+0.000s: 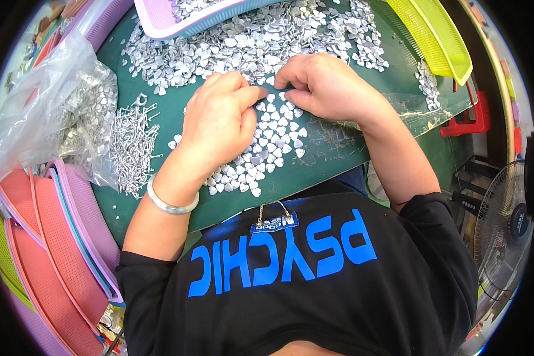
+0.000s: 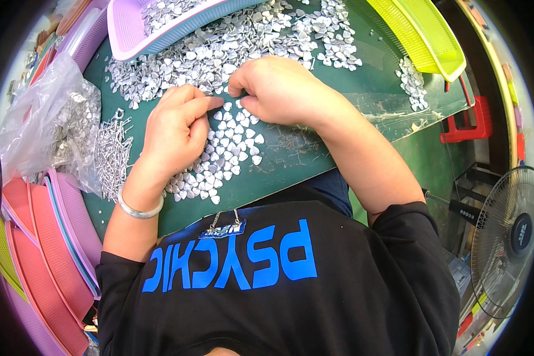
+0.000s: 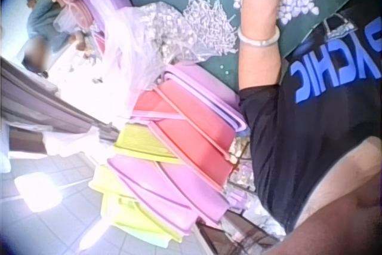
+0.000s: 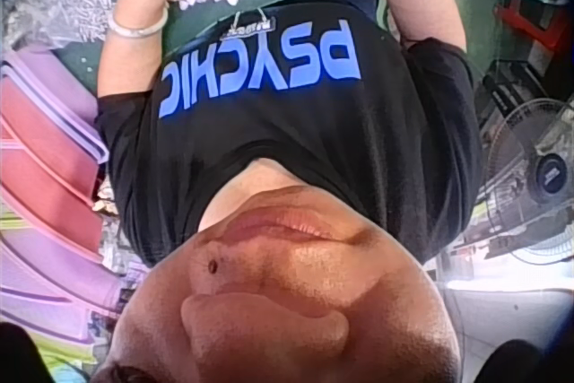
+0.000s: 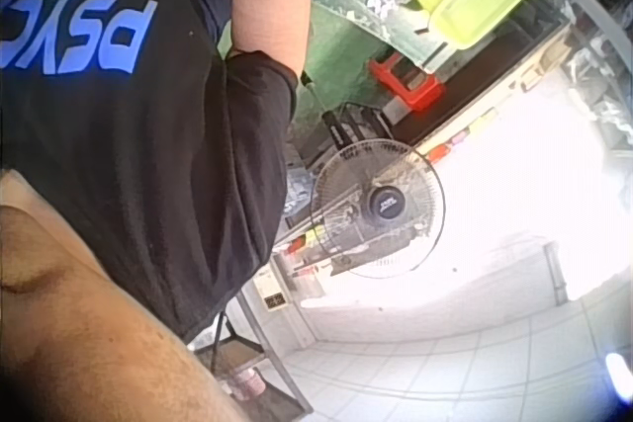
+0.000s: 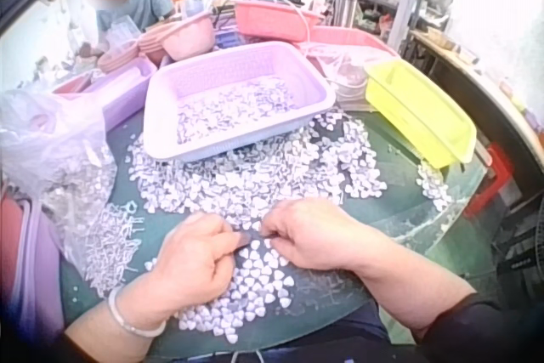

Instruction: The person sits at a green workbench and repeatedly picks up small silver metal pieces and heart-shaped white objects. They use both hands to manipulate and assemble these items, placing them into a pile on the table. The workspace includes a purple tray and a yellow basket containing additional parts.

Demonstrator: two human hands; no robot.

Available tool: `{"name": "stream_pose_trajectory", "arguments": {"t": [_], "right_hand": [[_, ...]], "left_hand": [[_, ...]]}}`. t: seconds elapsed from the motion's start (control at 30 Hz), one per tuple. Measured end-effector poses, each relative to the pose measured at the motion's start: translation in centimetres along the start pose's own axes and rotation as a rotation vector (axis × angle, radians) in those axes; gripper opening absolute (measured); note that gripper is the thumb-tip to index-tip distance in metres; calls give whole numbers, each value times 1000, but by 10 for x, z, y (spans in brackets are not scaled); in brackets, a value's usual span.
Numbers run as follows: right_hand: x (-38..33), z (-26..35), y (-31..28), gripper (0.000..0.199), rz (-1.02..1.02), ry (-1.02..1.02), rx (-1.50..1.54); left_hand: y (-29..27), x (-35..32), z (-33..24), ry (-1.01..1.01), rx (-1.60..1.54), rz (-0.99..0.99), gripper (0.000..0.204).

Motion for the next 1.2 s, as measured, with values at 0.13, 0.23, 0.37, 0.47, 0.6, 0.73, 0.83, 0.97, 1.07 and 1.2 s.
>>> {"name": "stream_pose_trajectory", "arguments": {"t": [0.13, 0.23, 0.37, 0.47, 0.6, 0.73, 0.83, 0.97, 1.07, 1.2], "right_hand": [[-1, -3, 1, 11, 25, -73, 13], [1, 2, -6, 14, 104, -45, 91], [3, 4, -10, 12, 77, 20, 151], [3, -2, 5, 11, -61, -55, -81], [4, -1, 5, 11, 43, -32, -130], [3, -1, 1, 11, 50, -22, -118], [3, 2, 1, 10, 21, -38, -110], [3, 1, 6, 11, -2, -80, -92], [2, -2, 1, 12, 120, -43, -37], [6, 9, -7, 14, 96, 46, -24]], "left_hand": [[1, -1, 2, 17, 3, 16, 21], [-1, 0, 4, 17, 4, 21, 22], [-2, 3, 1, -3, 67, -30, 26], [0, 4, -1, 0, 121, -45, 27], [-2, 3, -2, 31, 141, -13, 28], [-3, 1, 0, 20, 148, -17, 23], [-2, 1, 3, -5, 116, -57, 21], [-3, 1, 5, -47, 131, -98, 20], [-4, 0, 5, -58, 127, -100, 22], [-5, 0, 5, -66, 189, -122, 27]]}}
Point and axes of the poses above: each hand's wrist, its own x-axis towards the middle knuckle, its own y-axis out of the palm, z = x × y, the point moved 2 cm from there along x, towards the middle knuckle, and after that the axes turned 12 degrees about -y, right-handed, at the moved point
